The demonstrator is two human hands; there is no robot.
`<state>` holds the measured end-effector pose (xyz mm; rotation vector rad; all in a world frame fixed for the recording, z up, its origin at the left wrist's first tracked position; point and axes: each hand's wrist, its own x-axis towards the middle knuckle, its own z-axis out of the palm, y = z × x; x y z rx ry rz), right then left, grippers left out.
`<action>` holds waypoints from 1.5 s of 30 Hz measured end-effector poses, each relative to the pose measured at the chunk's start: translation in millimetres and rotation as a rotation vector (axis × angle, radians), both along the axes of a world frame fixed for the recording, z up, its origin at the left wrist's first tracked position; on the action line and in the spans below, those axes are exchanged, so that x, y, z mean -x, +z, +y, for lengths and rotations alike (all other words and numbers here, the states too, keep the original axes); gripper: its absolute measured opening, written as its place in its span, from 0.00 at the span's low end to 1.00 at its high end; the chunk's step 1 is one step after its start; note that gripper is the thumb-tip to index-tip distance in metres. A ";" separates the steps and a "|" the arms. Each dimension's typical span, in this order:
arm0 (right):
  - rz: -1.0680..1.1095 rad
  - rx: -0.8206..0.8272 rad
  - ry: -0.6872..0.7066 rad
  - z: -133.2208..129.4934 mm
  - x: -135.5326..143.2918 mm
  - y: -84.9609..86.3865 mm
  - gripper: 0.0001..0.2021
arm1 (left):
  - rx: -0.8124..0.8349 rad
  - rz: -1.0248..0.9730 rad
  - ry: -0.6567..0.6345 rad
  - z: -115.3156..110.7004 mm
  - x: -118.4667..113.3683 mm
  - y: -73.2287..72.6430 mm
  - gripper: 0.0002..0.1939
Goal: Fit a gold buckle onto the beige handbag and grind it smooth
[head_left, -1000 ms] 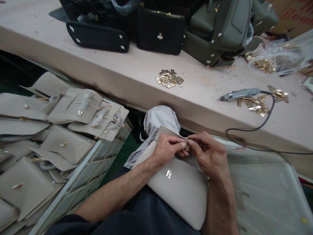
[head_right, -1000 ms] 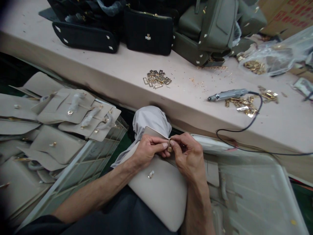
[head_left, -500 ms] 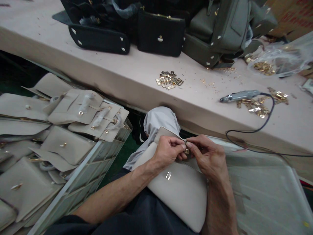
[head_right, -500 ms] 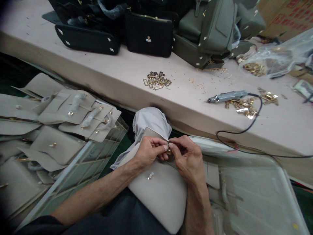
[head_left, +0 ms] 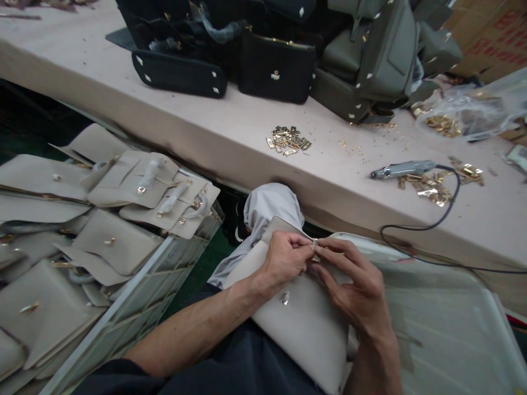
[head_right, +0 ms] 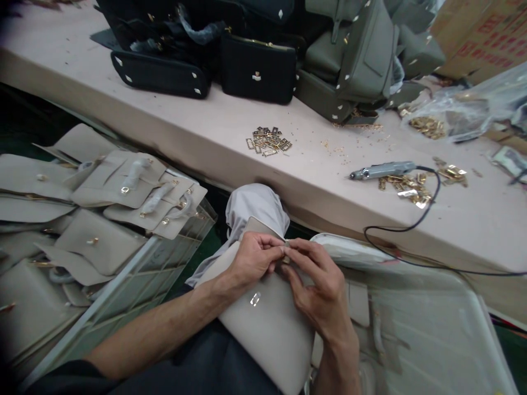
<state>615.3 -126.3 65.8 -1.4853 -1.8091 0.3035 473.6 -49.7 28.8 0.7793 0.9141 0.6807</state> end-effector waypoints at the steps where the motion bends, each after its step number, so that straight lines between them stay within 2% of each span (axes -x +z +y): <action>1: -0.025 -0.024 0.017 -0.6 -0.5 -1.3 0.21 | 0.012 0.002 0.012 -0.4 -0.4 1.7 0.10; 7: -0.089 -0.119 0.088 1.7 -2.8 -6.9 0.23 | 0.160 -0.098 0.000 1.9 -0.6 12.1 0.06; 12: -0.048 -0.123 0.027 6.3 -3.0 2.8 0.17 | 0.269 -0.152 -0.057 -0.3 1.1 20.8 0.07; 14: 0.004 -0.117 -0.043 9.1 -2.2 9.5 0.12 | 0.163 -0.073 -0.026 -5.6 2.5 25.7 0.08; 18: 0.169 -0.034 -0.153 15.0 0.8 17.1 0.05 | -0.313 0.142 0.186 -14.4 7.5 33.8 0.10; 20: 0.264 -0.021 -0.183 18.3 1.8 15.3 0.04 | -0.440 0.109 0.130 -13.9 9.4 34.1 0.16; 23: 0.401 0.008 -0.241 24.0 1.2 8.1 0.05 | -0.445 -0.018 -0.081 -9.0 8.4 28.3 0.16; 25: 0.474 0.062 -0.274 27.1 -0.6 3.4 0.07 | -0.415 -0.041 -0.130 -6.3 5.5 21.8 0.16; 31: 0.544 0.152 -0.261 28.3 -5.1 -1.8 0.11 | -0.345 -0.004 -0.068 -6.9 -3.9 10.2 0.15; 40: 0.607 0.127 -0.336 32.3 -1.3 -6.4 0.08 | -0.344 0.057 -0.042 -12.2 -6.9 12.1 0.14; 45: 0.571 0.219 -0.419 34.2 -5.5 -12.0 0.12 | -0.340 0.048 -0.056 -11.1 -8.7 14.7 0.15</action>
